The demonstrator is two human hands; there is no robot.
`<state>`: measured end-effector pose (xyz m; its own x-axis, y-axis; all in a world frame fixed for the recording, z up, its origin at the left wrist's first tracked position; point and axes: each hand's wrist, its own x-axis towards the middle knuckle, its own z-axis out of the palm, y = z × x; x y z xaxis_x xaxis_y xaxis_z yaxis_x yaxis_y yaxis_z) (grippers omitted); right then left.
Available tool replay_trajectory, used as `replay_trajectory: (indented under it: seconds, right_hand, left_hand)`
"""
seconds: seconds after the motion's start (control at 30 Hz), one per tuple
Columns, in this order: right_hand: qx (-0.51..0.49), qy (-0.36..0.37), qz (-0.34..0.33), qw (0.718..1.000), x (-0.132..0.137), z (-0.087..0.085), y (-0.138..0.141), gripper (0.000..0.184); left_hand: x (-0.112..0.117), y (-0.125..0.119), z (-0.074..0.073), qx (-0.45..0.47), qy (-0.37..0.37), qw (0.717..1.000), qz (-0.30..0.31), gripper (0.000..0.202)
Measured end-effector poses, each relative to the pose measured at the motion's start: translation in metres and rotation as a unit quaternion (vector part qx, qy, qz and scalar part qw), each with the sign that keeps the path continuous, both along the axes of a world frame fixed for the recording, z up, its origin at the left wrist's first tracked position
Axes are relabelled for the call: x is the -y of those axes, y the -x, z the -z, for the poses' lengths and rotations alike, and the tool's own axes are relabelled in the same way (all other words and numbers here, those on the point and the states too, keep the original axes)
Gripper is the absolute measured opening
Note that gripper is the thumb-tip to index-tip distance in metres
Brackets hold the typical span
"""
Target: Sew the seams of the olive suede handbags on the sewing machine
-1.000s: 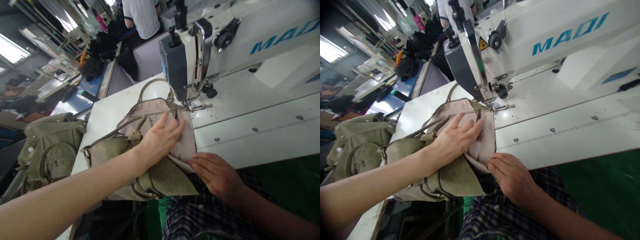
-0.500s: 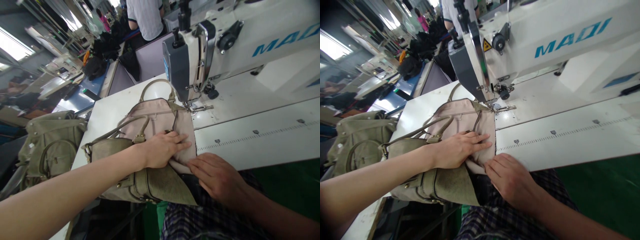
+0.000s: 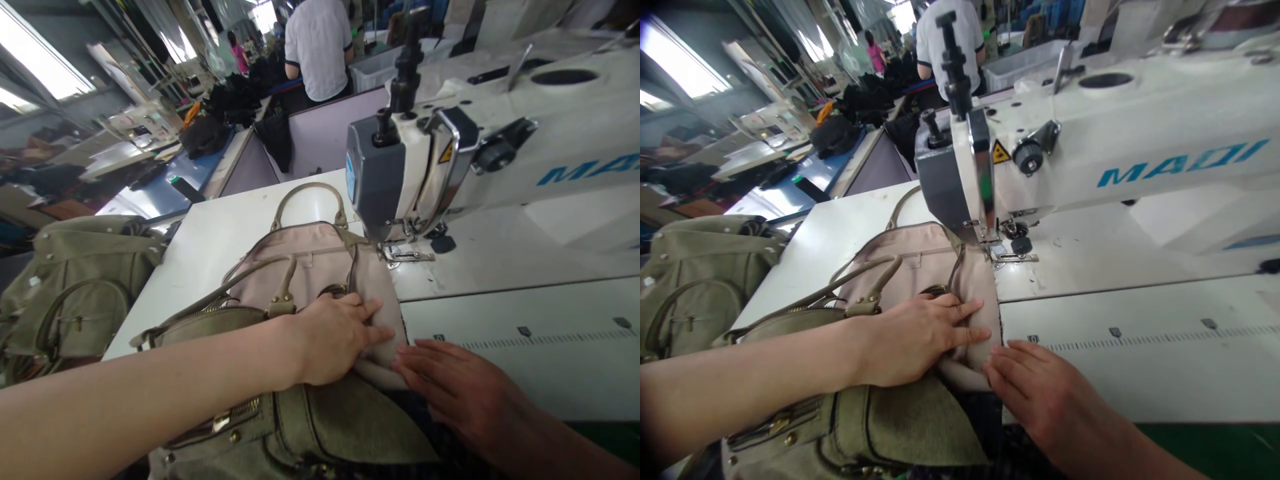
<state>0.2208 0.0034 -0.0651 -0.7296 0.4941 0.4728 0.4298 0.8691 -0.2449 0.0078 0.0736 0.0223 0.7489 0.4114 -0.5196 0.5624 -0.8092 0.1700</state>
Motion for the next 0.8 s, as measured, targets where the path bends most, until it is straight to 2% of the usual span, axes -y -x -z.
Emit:
replay_trajectory:
  seconds: [0.17, 0.33, 0.47, 0.7, 0.8]
  right_hand:
    - [-0.01, -0.026, 0.009, 1.0, -0.02, 0.001, -0.002, 0.034]
    - [-0.028, -0.025, 0.026, 0.999, -0.035, 0.01, -0.003, 0.027]
    - [-0.012, -0.011, 0.021, 1.0, -0.047, 0.019, -0.004, 0.034]
    - [-0.006, -0.025, 0.017, 1.0, -0.077, 0.019, -0.002, 0.039]
    - [-0.007, -0.038, 0.008, 0.999, -0.089, 0.017, 0.0, 0.036]
  left_hand:
    - [-0.019, 0.0, -0.008, 0.016, 0.027, 0.999, -0.011, 0.042]
    - [-0.033, -0.002, -0.016, 0.014, 0.046, 0.999, -0.006, 0.042]
    - [-0.046, -0.006, -0.018, -0.019, 0.043, 0.999, 0.007, 0.041]
    - [-0.075, -0.001, -0.01, -0.023, 0.033, 0.999, -0.005, 0.042]
    - [-0.086, 0.002, -0.018, -0.001, 0.038, 0.999, -0.028, 0.041]
